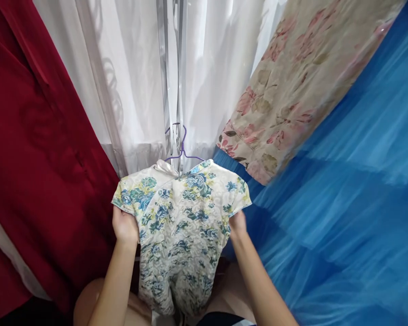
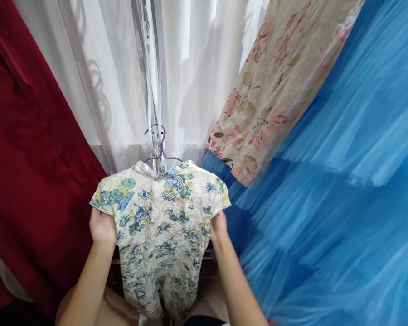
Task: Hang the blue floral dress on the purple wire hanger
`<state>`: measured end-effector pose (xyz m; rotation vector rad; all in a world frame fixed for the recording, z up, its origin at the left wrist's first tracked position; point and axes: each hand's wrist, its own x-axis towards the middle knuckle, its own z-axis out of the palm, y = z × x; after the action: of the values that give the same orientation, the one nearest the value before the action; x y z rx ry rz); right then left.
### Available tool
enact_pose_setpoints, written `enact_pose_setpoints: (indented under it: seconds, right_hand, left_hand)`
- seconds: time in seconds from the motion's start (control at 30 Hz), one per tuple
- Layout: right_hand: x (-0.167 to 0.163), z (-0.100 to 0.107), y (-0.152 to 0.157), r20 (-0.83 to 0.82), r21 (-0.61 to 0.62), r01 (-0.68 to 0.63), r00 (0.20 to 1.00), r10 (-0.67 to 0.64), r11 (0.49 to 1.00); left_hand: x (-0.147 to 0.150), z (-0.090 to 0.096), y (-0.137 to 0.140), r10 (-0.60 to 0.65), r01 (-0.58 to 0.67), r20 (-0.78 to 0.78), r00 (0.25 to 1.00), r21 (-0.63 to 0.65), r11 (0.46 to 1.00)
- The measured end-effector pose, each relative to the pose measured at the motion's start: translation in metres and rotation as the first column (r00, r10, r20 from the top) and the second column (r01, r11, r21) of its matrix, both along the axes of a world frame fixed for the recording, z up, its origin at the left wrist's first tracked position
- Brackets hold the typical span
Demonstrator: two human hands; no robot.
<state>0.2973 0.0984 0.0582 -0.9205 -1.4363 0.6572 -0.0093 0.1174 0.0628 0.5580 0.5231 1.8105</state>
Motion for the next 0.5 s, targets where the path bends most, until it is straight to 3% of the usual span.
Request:
enact_pose_setpoints:
  seconds: [0.07,0.13,0.2,0.37,0.43,0.5]
  right_hand:
    - [0.009,0.001,-0.007,-0.242,-0.056,0.024,0.969,-0.037,0.998]
    - [0.017,0.013,-0.011,-0.342,-0.095,0.064,0.935,-0.093,0.993]
    - [0.021,0.034,-0.009,-0.348,-0.111,0.095,0.929,-0.128,0.989]
    - [0.026,0.086,0.003,-0.352,-0.116,0.036,0.933,-0.075,0.993]
    - [0.028,0.087,-0.001,-0.483,-0.143,0.076,0.865,-0.137,0.987]
    - [0.029,0.072,-0.015,-0.603,-0.151,0.130,0.774,-0.195,0.980]
  left_hand:
    - [0.003,0.014,-0.010,-0.058,0.069,-0.093,0.994,0.113,0.991]
    - [0.007,0.030,-0.020,-0.093,0.122,-0.169,0.981,0.169,0.978]
    - [0.009,0.051,-0.027,-0.057,0.102,-0.221,0.974,0.197,0.975]
    - [-0.009,0.119,-0.021,0.027,0.078,-0.341,0.940,0.289,0.954]
    - [-0.017,0.140,-0.020,0.112,0.067,-0.433,0.895,0.377,0.924]
    - [-0.022,0.149,-0.023,0.296,0.020,-0.570,0.766,0.481,0.876]
